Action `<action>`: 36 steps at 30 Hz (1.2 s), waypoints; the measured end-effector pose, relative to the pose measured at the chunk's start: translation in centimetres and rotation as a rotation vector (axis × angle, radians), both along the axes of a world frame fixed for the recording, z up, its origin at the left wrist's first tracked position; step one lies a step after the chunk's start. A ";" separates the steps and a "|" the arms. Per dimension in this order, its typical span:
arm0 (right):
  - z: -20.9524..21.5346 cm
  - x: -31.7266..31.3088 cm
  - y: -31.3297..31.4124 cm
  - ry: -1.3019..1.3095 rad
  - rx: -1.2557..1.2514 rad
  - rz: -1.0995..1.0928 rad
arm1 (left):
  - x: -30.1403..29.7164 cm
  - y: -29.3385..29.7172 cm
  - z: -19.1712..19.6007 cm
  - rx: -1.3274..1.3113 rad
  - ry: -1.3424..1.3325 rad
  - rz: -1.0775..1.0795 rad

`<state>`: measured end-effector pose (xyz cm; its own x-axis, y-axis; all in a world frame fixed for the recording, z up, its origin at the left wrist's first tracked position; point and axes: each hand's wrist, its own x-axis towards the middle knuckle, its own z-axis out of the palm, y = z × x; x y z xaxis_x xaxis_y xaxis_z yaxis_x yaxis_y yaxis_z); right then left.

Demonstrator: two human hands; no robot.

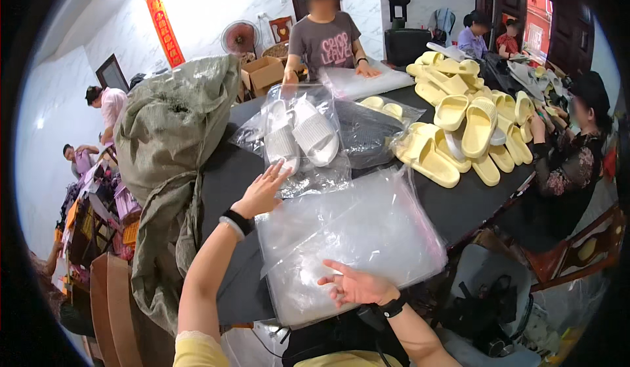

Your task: Packing various pairs of slippers into plastic bags.

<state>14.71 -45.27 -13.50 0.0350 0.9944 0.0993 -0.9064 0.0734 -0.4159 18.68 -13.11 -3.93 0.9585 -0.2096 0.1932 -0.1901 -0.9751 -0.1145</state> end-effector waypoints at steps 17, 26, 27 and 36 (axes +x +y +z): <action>0.4 0.9 -0.1 0.055 -0.112 -0.046 | -11.1 -11.1 -0.9 -0.311 0.026 0.078; 4.3 -1.3 -0.7 -0.126 -0.301 -0.199 | -6.4 -6.9 -5.5 -0.361 0.118 0.100; 6.3 -1.9 -1.2 -0.127 -0.302 -0.196 | -6.6 -6.9 -5.5 -0.354 0.129 0.096; 16.9 -2.0 4.2 -0.123 -0.412 -0.222 | -6.2 -6.1 -8.0 -0.281 0.068 0.114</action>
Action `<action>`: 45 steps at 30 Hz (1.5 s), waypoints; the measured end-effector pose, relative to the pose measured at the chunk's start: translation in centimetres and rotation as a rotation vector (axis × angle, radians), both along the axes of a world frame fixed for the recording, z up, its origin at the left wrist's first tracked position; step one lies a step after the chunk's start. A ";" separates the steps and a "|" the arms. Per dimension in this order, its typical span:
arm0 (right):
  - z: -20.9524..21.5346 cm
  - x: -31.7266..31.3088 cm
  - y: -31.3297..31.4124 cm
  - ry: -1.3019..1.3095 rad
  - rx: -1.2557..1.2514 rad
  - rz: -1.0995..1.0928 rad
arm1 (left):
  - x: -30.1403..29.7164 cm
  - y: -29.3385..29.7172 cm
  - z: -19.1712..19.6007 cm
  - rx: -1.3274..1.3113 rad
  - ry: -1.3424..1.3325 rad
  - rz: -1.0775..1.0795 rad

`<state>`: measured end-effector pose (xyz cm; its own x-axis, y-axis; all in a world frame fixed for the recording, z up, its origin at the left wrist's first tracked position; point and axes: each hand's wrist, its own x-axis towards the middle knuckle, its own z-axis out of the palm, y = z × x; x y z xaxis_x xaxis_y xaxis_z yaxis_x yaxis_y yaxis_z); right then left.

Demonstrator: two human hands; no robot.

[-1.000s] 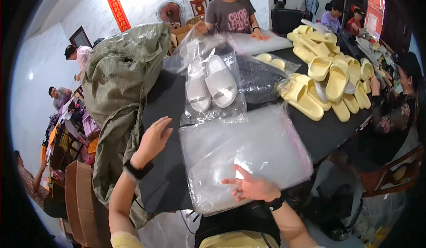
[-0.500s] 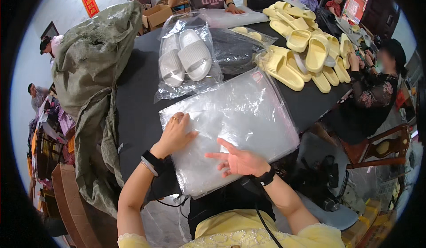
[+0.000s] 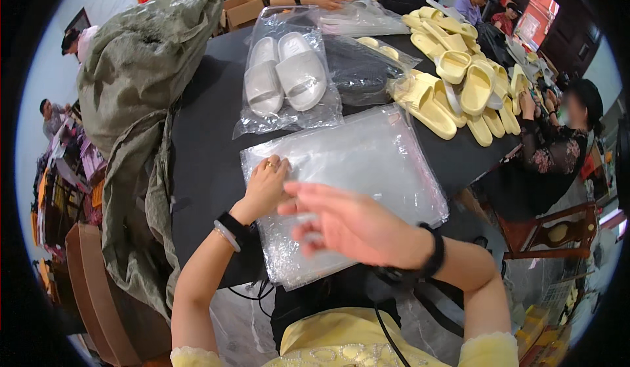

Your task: Packing various pairs of slippers into plastic bags.

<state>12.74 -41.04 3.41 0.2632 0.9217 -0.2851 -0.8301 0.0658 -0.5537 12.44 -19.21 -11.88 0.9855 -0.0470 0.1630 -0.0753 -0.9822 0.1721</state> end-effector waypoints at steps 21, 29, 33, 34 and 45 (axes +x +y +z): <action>-17.0 10.5 7.6 -0.179 -0.113 -0.656 | -21.4 14.1 12.1 -0.182 0.046 0.691; -17.4 10.4 7.8 -0.234 -0.164 -0.644 | -26.5 29.7 -9.7 -1.900 -0.461 1.198; -17.6 11.2 7.1 -0.219 -0.173 -0.678 | -19.4 29.0 -12.1 -2.017 -0.611 1.306; -17.4 12.0 6.1 -0.224 -0.171 -0.708 | -15.5 26.0 -7.9 -1.930 -0.571 1.479; -17.3 10.6 7.8 -0.163 -0.117 -0.642 | -18.2 28.0 -11.2 -2.223 -0.969 0.841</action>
